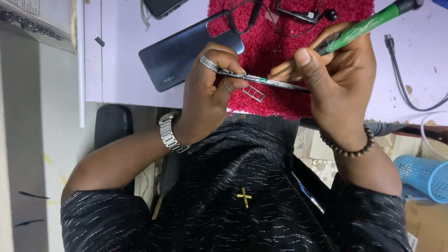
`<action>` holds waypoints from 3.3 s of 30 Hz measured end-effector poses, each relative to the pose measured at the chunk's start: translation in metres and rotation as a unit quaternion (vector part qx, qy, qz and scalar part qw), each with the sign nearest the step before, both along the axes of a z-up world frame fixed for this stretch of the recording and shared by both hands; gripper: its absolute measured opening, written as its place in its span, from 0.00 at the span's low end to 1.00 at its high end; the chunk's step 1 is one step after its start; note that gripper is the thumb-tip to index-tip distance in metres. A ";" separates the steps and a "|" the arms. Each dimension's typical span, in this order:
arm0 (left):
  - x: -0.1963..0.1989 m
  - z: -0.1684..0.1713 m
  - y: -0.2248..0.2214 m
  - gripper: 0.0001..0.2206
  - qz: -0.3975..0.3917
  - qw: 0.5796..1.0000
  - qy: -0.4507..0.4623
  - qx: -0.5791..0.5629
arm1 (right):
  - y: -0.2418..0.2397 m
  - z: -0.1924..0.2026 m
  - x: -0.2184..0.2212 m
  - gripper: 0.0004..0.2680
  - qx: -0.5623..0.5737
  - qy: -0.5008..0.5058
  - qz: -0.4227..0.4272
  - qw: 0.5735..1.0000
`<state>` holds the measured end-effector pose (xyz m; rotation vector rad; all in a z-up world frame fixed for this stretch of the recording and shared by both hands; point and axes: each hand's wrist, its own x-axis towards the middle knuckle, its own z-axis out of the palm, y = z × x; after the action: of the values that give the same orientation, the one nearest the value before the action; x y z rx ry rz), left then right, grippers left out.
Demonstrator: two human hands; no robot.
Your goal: Repairing a smartphone by connecting internal ribbon cables, assembling components, and testing the display.
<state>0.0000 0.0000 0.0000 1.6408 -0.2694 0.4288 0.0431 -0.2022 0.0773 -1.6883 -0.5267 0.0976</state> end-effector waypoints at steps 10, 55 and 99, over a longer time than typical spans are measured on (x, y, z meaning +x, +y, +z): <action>0.000 0.000 0.000 0.05 0.004 1.000 -0.009 0.006 | 0.001 0.003 -0.002 0.07 -0.010 0.003 0.014 1.000; 0.007 -0.012 0.001 0.08 0.008 0.999 -0.003 -0.032 | 0.008 -0.010 0.010 0.08 0.050 -0.006 -0.036 0.998; 0.004 -0.004 -0.001 0.07 0.009 1.000 -0.013 -0.006 | -0.001 -0.004 0.004 0.10 -0.059 -0.070 -0.022 0.996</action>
<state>0.0041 -0.0007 -0.0036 1.6271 -0.2704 0.4647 0.0468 -0.2034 0.0731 -1.8290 -0.5980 -0.0214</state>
